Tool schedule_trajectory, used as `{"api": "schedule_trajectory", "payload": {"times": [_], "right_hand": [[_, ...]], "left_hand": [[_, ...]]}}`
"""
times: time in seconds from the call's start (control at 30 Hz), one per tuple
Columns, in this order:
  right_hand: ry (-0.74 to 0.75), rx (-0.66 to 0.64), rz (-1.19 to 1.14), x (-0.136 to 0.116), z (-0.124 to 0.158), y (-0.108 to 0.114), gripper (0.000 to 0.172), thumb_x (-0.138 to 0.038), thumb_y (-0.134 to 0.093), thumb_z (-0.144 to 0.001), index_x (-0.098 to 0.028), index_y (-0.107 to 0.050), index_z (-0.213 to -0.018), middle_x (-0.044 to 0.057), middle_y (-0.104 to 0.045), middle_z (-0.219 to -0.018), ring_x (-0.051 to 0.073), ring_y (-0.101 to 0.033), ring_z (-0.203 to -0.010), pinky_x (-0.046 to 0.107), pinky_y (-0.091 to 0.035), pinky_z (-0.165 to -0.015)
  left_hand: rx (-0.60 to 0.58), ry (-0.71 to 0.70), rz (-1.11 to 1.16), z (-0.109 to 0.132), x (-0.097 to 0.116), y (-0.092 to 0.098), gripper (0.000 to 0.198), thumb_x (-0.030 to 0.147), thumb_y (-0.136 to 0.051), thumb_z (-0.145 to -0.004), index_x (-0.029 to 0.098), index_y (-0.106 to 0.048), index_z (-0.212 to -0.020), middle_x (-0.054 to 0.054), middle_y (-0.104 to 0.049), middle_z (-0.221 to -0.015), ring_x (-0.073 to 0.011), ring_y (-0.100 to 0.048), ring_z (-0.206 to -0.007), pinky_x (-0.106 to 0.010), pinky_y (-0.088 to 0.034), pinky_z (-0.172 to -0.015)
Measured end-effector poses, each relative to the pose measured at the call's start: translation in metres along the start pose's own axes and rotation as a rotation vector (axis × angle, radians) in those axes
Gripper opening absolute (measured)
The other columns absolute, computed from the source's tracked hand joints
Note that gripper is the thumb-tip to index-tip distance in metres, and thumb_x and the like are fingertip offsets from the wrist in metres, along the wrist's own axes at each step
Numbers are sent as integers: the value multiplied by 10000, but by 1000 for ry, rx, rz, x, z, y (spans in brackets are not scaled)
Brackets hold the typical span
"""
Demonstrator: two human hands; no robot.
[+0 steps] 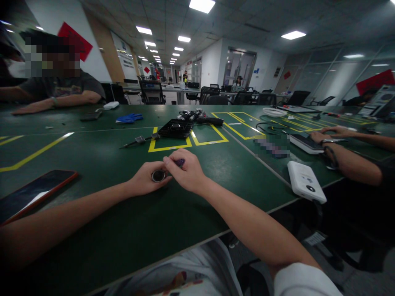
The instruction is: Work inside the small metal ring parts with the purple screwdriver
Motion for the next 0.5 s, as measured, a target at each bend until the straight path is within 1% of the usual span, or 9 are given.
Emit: {"api": "schedule_trajectory", "payload": {"times": [0.1,0.3,0.5], "right_hand": [[-9,12,-22,1,1,-1,271,-210,-495,-821,-172,-493,-552,1,-492,-592,111,-483,-589,267,-387,-600],[-25,42,-58,1,2,1,276,-220,-495,-817,-182,-486,-543,-15,-472,-550,110,-464,-564,272,-371,-583],[-96,-50,-133,2,2,-2,264,-248,-491,-828,-176,-504,-574,-14,-481,-579,103,-469,-564,270,-384,-586]], "left_hand": [[6,-12,0,0,0,0,142,265,-569,-745,126,-544,-755,-10,-569,-689,-108,-518,-599,-211,-407,-544],[48,-36,-49,1,1,-1,160,281,-580,-736,138,-521,-698,10,-542,-638,-94,-490,-552,-201,-375,-510],[29,-16,-18,1,0,0,166,292,-567,-746,136,-519,-713,4,-544,-650,-99,-496,-563,-206,-391,-520]]}}
Point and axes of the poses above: each hand's wrist, its own z-axis away from the middle knuckle, its own y-axis out of the back of the hand, x = y × z, the point moved 2 cm from there along -z, towards the middle knuckle
